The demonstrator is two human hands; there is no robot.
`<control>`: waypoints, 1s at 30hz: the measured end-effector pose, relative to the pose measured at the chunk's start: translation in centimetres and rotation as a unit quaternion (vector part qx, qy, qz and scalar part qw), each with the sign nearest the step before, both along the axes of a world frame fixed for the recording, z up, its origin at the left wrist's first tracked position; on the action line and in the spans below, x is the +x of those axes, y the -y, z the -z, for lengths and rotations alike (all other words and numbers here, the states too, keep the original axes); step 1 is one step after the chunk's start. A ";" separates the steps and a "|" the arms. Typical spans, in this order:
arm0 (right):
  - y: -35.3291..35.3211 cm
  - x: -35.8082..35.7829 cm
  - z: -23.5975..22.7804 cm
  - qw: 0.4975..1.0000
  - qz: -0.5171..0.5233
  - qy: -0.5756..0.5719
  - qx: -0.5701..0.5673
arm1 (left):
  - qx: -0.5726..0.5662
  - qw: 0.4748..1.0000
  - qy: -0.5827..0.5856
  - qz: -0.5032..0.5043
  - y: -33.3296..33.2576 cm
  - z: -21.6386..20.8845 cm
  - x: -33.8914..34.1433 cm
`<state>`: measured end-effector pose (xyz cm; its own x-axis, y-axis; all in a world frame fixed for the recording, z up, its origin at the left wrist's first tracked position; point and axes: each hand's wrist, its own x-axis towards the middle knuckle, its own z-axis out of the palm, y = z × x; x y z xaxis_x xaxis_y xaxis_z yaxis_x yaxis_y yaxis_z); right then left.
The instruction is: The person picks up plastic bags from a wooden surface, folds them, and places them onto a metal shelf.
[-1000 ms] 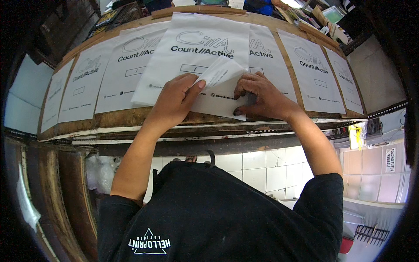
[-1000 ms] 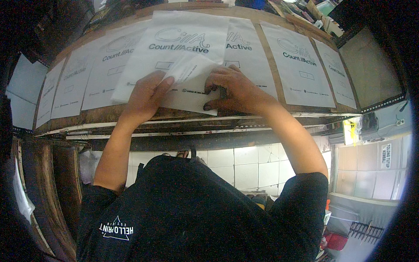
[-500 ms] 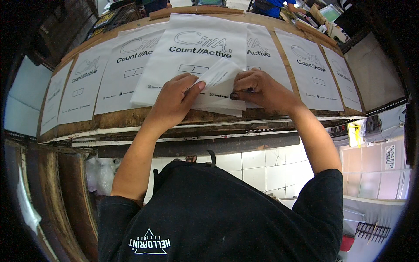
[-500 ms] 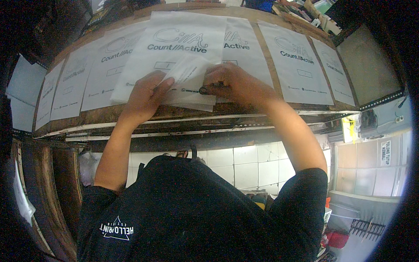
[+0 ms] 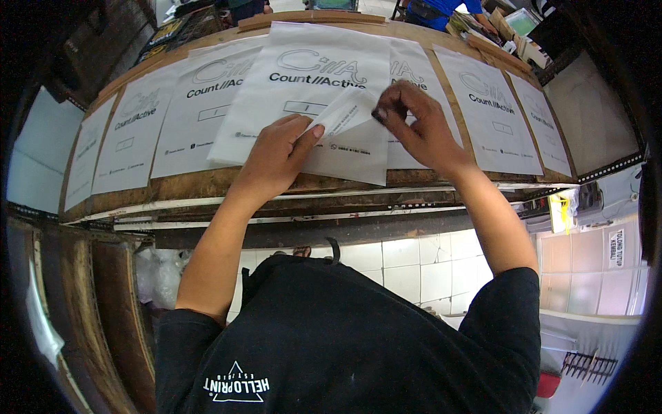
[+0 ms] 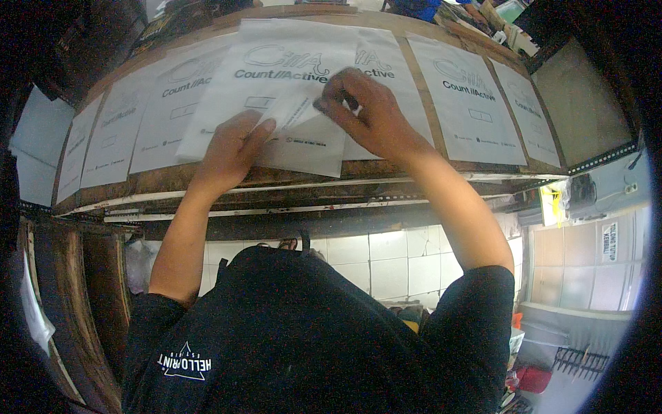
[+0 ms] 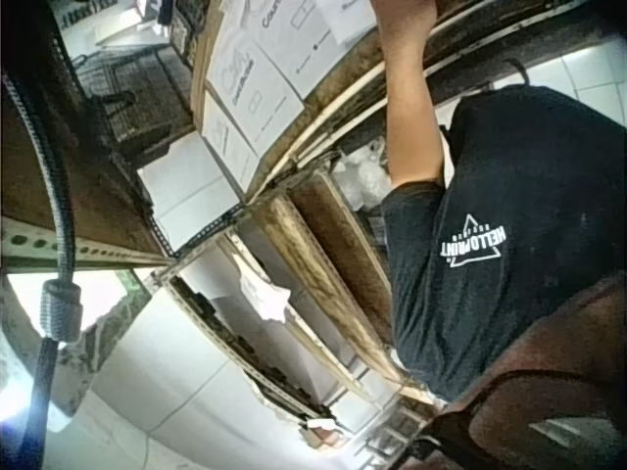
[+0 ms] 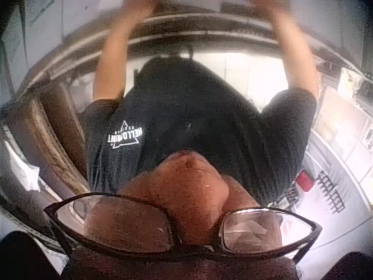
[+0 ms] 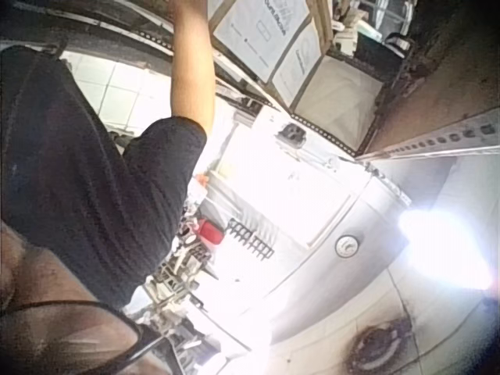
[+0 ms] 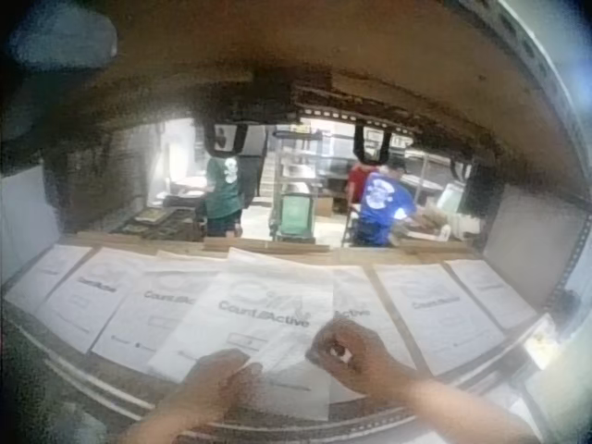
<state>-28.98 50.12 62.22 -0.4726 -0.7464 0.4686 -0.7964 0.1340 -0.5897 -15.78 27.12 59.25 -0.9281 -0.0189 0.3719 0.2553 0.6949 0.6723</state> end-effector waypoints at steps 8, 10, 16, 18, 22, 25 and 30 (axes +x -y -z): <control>-1.6 -0.5 2.4 0.983 -0.096 -0.075 0.134 | -0.010 1.000 -0.016 0.005 -0.1 0.2 -0.2; -1.4 -0.7 2.5 0.985 -0.094 -0.070 0.130 | -0.011 1.000 0.007 0.006 0.0 0.1 -0.2; -0.6 -0.8 1.1 0.985 -0.114 -0.022 0.130 | -0.022 0.999 0.040 -0.003 0.0 -0.4 0.0; -0.4 -1.1 1.4 0.984 -0.142 0.032 0.104 | -0.018 0.999 0.036 0.000 0.0 -0.3 0.0; -0.2 -1.3 0.5 0.979 -0.137 0.041 0.143 | -0.011 0.999 0.034 0.004 0.1 -0.2 0.1; -0.1 -1.5 0.7 0.984 -0.108 0.028 0.138 | -0.001 0.999 0.035 0.007 0.0 -0.2 0.0; 0.9 -1.1 0.4 0.997 -0.029 -0.017 0.068 | -0.004 0.999 -0.029 0.012 -0.8 0.0 0.0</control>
<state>-30.10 49.24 61.78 -0.4128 -0.8299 0.3752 -0.8241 0.1649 -0.5420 -15.83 27.92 59.22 -0.9050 0.0071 0.4254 0.3109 0.6935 0.6499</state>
